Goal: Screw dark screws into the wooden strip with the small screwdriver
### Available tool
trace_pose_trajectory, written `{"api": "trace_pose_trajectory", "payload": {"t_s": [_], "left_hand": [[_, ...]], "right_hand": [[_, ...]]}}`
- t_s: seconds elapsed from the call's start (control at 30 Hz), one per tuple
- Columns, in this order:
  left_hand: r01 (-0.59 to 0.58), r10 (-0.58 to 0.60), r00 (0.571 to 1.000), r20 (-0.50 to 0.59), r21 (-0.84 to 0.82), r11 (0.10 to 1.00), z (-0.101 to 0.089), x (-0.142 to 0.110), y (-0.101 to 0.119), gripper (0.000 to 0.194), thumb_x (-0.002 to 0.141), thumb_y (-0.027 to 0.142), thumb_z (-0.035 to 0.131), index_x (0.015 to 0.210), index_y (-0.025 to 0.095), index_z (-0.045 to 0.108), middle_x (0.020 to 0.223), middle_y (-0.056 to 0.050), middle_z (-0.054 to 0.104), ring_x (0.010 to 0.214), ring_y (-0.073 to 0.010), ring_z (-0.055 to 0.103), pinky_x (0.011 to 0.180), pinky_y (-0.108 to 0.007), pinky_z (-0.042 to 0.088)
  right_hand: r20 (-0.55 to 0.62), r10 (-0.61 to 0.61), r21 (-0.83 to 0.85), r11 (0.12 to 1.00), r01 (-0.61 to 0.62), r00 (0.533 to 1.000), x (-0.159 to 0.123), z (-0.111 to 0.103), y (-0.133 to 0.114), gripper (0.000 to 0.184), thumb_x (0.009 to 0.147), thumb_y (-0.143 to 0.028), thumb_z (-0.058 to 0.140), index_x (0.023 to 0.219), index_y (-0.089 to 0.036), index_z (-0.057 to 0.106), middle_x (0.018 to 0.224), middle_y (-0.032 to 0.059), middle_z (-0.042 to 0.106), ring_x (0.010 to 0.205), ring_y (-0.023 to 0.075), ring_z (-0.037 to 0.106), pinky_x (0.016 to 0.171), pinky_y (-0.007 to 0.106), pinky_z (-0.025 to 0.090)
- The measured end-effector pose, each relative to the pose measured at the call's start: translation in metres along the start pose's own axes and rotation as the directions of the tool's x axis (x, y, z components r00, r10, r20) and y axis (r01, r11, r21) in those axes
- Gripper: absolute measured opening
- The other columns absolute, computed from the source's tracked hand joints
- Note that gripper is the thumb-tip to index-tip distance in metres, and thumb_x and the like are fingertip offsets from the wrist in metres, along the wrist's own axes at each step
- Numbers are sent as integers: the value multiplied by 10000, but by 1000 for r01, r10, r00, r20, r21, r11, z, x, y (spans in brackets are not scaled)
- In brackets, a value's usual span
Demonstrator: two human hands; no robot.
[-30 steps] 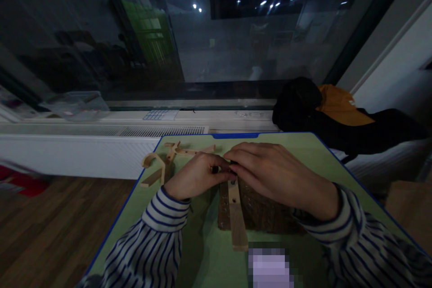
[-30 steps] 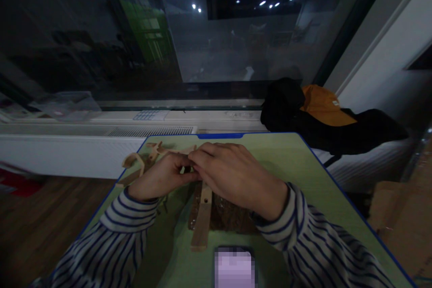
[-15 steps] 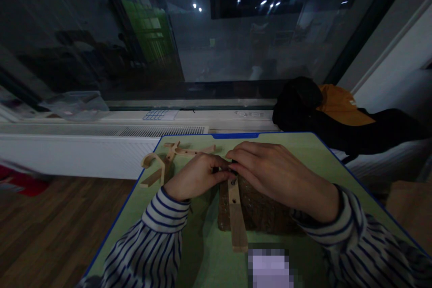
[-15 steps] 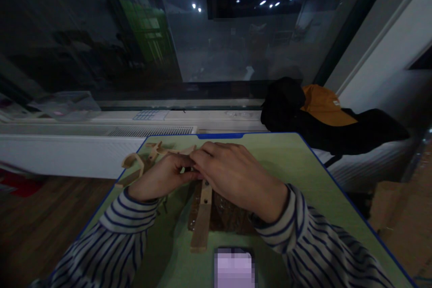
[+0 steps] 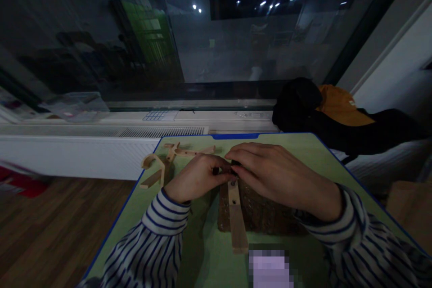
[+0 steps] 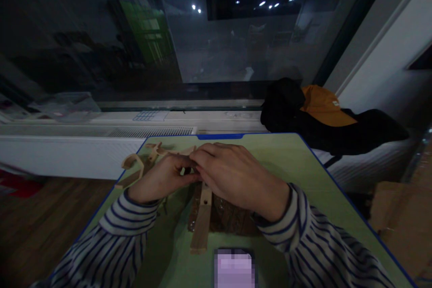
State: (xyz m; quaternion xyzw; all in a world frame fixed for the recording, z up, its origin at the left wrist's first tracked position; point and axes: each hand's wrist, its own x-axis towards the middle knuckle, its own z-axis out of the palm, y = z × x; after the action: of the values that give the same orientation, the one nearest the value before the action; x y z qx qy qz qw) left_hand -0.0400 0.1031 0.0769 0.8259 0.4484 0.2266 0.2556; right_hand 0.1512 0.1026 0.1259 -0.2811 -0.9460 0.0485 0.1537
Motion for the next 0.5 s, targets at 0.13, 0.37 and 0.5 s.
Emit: {"api": "trace_pose_trajectory", "payload": {"t_s": [0.13,0.37,0.5], "left_hand": [[-26,26,1000,10,-11,1000,0,0,0,157,822,277,590,864,162,688,830,-31,722,761,-160,647,693,-266,464],[-51,51,999,20,-9,999,3,3,-3,162,842,246,563,893,170,696,855,-42,721,780,-159,644,724,-275,467],[-59,59,998,2,-11,998,3,3,-4,148,831,242,575,875,164,693,841,-34,722,765,-157,644,707,-266,465]], "right_hand": [[0,9,1,1000,-9,1000,-1,1,1,211,886,-163,453,1063,-165,567,999,74,624,920,197,589,790,347,454],[12,23,-82,996,-22,1000,0,3,2,215,917,-205,409,1066,-153,555,985,77,610,892,202,589,760,340,462],[18,27,-110,994,-25,999,0,3,2,201,918,-212,407,1045,-160,554,961,67,603,863,208,592,729,343,465]]}}
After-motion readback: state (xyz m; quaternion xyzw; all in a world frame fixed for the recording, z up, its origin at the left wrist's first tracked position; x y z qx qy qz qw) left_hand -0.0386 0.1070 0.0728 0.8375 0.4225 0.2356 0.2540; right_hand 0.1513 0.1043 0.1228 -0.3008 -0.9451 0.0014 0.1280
